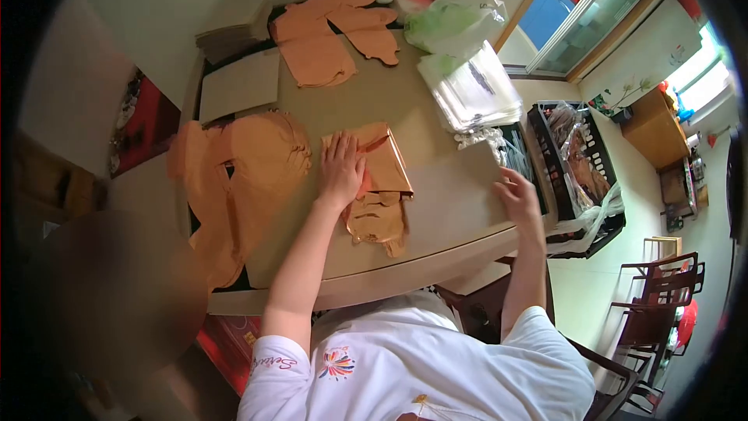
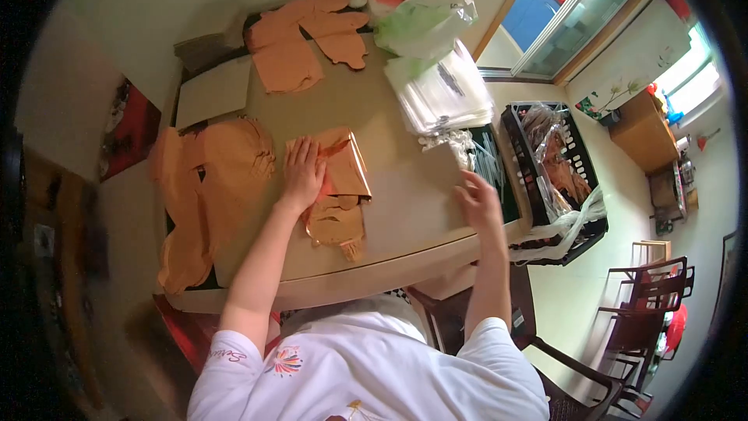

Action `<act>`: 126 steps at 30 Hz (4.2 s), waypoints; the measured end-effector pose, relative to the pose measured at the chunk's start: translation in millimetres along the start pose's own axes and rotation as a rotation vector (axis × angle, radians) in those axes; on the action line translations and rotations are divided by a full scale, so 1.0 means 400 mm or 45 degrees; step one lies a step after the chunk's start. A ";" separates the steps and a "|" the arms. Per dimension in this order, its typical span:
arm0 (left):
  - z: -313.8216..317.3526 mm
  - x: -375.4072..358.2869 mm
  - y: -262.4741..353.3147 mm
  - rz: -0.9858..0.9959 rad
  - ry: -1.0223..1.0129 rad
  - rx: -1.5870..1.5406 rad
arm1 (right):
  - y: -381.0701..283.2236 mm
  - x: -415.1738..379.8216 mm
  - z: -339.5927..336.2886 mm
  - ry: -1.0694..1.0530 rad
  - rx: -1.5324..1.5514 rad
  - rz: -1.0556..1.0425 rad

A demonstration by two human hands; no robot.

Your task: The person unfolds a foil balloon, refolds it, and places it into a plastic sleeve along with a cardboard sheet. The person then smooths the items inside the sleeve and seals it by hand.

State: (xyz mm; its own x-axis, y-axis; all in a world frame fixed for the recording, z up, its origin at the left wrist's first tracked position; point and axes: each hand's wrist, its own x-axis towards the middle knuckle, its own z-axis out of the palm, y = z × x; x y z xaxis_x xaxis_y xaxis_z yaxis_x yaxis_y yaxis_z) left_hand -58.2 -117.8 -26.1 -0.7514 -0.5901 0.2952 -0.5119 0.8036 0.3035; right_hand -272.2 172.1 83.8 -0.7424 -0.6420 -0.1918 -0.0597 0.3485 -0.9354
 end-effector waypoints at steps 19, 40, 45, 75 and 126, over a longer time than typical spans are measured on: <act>-0.004 0.013 -0.020 0.107 0.144 -0.137 | 0.079 -0.118 0.396 -0.019 -1.027 -0.915; -0.176 -0.005 -0.057 -0.960 -0.438 -1.038 | 0.094 -0.117 0.404 -0.089 -1.110 -0.920; -0.149 -0.007 -0.063 -0.921 -0.356 -0.928 | 0.078 -0.131 0.409 -0.138 -1.147 -0.842; -0.120 -0.005 -0.028 -0.904 -0.291 -1.037 | 0.076 -0.140 0.442 -0.144 -1.114 -0.917; -0.165 -0.242 0.051 -0.189 0.143 -0.707 | 0.053 0.042 0.430 -0.460 -1.158 -1.195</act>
State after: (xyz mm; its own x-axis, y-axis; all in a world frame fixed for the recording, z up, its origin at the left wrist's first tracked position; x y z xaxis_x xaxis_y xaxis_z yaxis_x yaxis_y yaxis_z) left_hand 31.7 -49.4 11.2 -0.6238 -0.7223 0.2985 -0.2909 0.5691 0.7691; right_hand -171.0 51.3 9.8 0.0285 -0.9781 0.2064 -0.9629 -0.0823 -0.2569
